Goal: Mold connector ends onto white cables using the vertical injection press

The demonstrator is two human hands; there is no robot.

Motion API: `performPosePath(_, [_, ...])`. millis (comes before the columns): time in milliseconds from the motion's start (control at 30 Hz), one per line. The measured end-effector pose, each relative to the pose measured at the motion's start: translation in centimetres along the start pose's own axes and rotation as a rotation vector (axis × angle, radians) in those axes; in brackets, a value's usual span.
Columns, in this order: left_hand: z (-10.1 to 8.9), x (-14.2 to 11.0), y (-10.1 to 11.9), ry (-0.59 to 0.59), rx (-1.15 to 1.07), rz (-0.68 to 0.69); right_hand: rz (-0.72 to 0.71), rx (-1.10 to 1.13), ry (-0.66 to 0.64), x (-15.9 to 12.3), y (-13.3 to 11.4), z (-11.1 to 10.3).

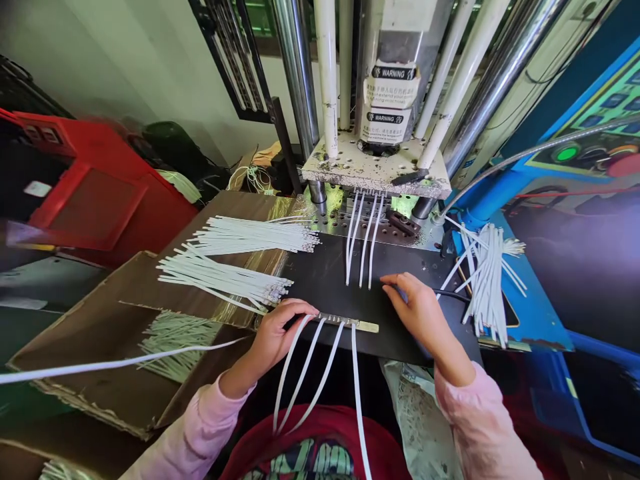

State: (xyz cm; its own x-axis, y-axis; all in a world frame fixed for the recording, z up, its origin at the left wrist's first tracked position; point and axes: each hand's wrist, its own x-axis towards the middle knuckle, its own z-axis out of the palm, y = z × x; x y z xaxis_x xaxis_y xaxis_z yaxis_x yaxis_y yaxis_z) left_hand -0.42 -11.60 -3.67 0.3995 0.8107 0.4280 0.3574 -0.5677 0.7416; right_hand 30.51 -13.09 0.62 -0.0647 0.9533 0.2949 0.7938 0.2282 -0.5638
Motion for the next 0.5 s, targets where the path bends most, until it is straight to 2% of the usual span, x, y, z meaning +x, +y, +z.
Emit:
performPosePath(133, [-0.5,0.2,0.6,-0.086,0.132,0.107,-0.017,-0.009,0.030,2.9,1.4,-0.9])
performPosePath(267, [-0.6,0.6,1.5,-0.174,0.292,0.117,0.015,0.004,0.056,7.3,3.8,-0.8])
performPosePath(433, [0.3,1.1,0.7,-0.155,0.286,0.079,0.266,-0.064,0.141,15.6,6.9,0.1])
performPosePath(500, [0.4,1.1,0.0,-0.145,0.226,0.048,0.292,-0.093,0.179,18.6,7.6,0.4])
